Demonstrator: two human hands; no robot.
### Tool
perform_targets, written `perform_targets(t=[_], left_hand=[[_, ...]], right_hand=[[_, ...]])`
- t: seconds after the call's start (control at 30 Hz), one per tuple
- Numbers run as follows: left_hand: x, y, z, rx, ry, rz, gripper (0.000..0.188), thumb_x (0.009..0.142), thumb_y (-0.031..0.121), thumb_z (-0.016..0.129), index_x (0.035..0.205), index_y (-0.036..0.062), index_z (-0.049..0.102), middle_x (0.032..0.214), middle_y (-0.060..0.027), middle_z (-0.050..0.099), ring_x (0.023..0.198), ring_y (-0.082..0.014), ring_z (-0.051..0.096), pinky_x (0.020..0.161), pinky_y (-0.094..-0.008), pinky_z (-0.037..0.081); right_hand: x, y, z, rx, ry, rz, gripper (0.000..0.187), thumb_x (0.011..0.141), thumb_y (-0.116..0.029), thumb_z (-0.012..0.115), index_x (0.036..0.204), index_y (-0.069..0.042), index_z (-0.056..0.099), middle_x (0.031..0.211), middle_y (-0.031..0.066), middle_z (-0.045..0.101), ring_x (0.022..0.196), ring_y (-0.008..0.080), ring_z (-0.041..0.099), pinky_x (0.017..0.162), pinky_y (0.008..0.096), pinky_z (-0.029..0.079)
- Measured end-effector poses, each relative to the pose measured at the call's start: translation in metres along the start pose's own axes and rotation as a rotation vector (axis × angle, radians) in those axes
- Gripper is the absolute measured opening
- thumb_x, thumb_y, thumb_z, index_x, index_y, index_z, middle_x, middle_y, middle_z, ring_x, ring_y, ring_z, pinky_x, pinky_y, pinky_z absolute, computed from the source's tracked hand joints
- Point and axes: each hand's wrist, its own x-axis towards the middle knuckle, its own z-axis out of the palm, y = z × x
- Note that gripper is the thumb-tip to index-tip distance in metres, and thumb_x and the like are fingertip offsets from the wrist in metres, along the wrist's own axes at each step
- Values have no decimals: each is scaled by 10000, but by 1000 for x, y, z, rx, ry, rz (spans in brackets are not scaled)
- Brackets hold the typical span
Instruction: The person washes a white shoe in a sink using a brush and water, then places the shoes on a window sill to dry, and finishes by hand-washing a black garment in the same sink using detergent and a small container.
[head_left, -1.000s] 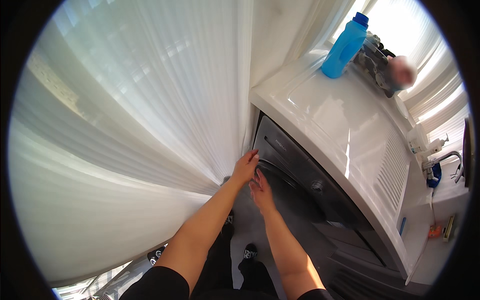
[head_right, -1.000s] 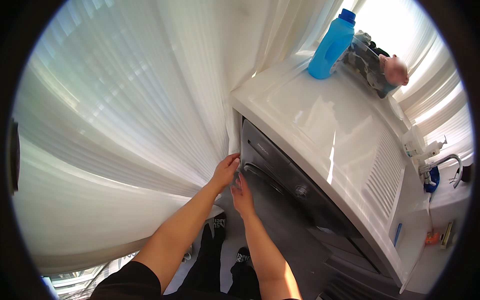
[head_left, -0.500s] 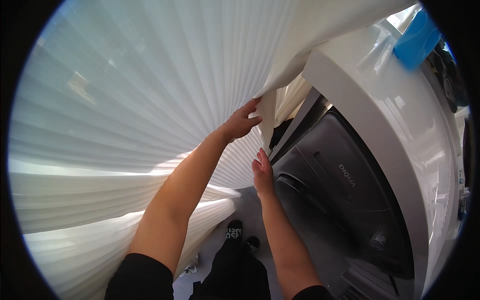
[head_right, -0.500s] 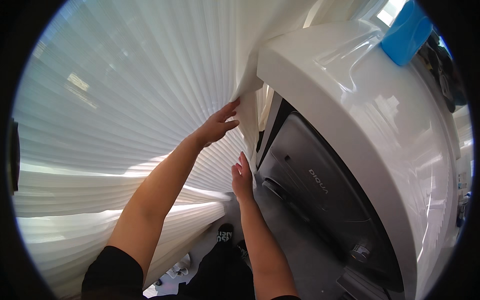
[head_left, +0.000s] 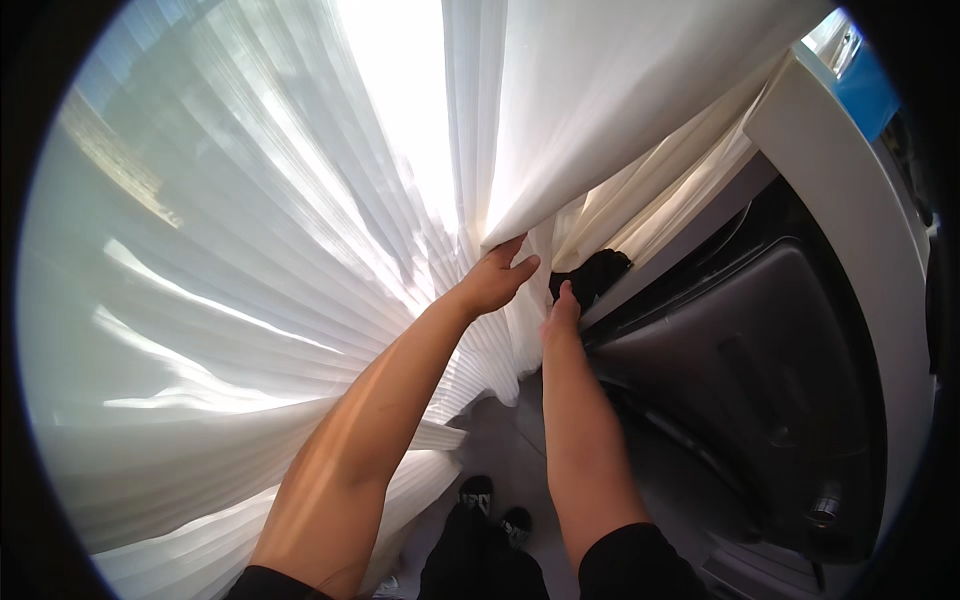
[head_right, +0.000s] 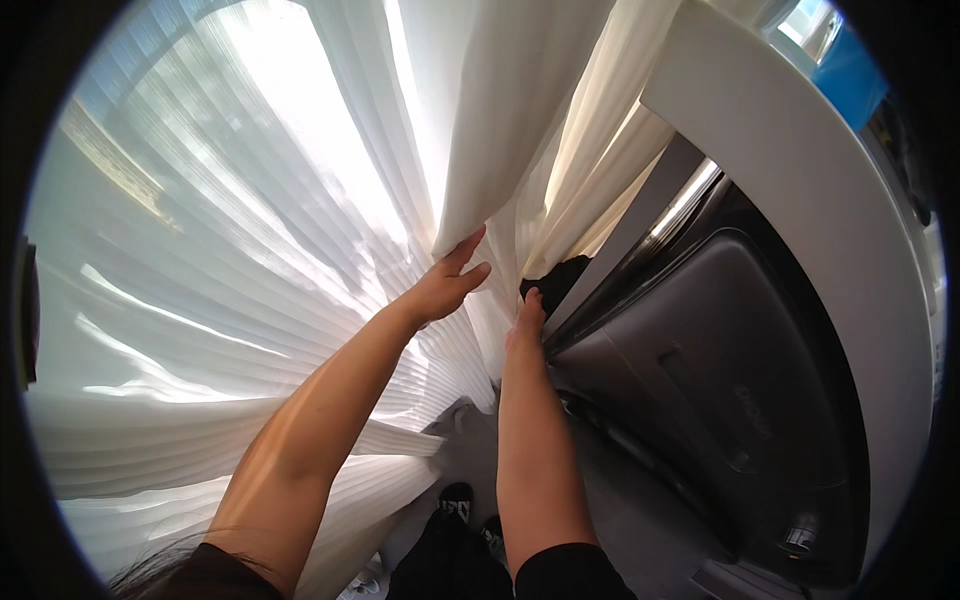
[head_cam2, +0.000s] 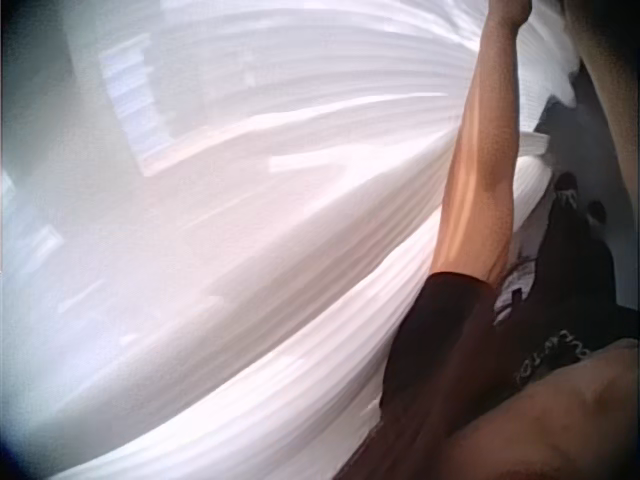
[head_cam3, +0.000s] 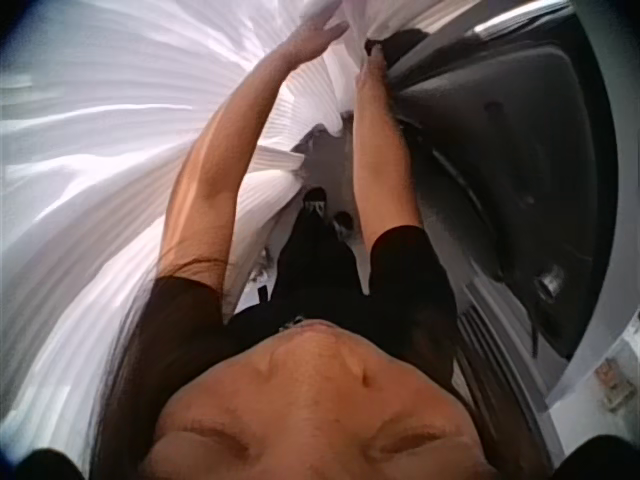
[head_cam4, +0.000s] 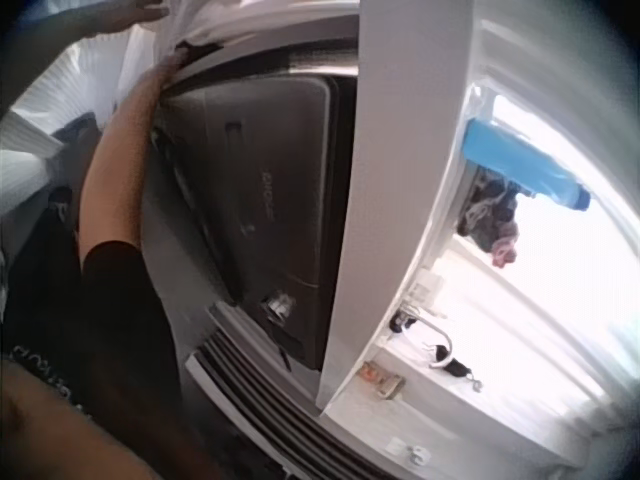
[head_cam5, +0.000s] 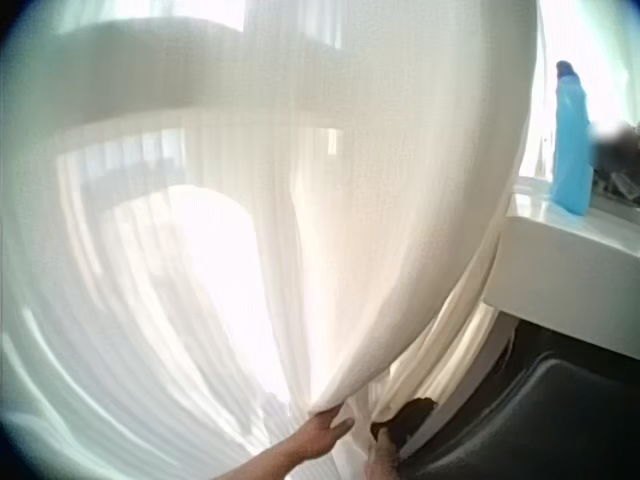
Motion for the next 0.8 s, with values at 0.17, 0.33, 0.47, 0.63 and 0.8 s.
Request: perform_targets(t=[0.17, 0.33, 0.47, 0.63, 0.8], left_hand=[[-24, -28, -11, -117, -16, -127, 591, 943, 361, 457, 1442, 129, 243, 1480, -88, 259, 1363, -248, 223, 1085, -395, 212], [-103, 25, 42, -533, 70, -752, 919, 804, 564, 583, 1459, 110, 125, 1473, -146, 231, 1296, -402, 296, 974, -582, 312], [-173, 90, 77, -810, 190, -642, 430, 760, -33, 583, 1182, -19, 500, 1060, -122, 597, 928, -220, 613, 785, -322, 520], [-243, 287, 128, -847, 154, -466, 401, 775, -34, 495, 1176, -45, 488, 1061, -137, 591, 932, -207, 607, 830, -318, 499], [-238, 474, 163, -785, -159, -143, 490, 790, -36, 547, 1265, -32, 426, 1126, -130, 568, 995, -170, 577, 856, -287, 480]], right_hand=[[-76, 32, -8, -412, -11, -173, 566, 961, -331, 391, 1413, -16, 259, 1473, 115, 254, 1348, 232, 228, 1099, 346, 161], [-306, -43, -15, -585, -410, -416, 481, 972, -218, 380, 1402, -17, 302, 1478, 149, 227, 1391, 262, 125, 1114, 364, 108], [-420, -139, -29, -784, -583, -569, 484, 939, -193, 431, 1378, -6, 350, 1425, 165, 317, 1361, 311, 201, 1103, 400, 135], [-522, -304, -22, -895, -607, -866, 450, 861, -180, 564, 1254, 33, 503, 1285, 194, 477, 1266, 378, 358, 1046, 445, 276], [-598, -441, -8, -781, -478, -1195, 442, 803, -167, 646, 1195, 20, 562, 1219, 184, 530, 1188, 365, 450, 1002, 436, 345]])
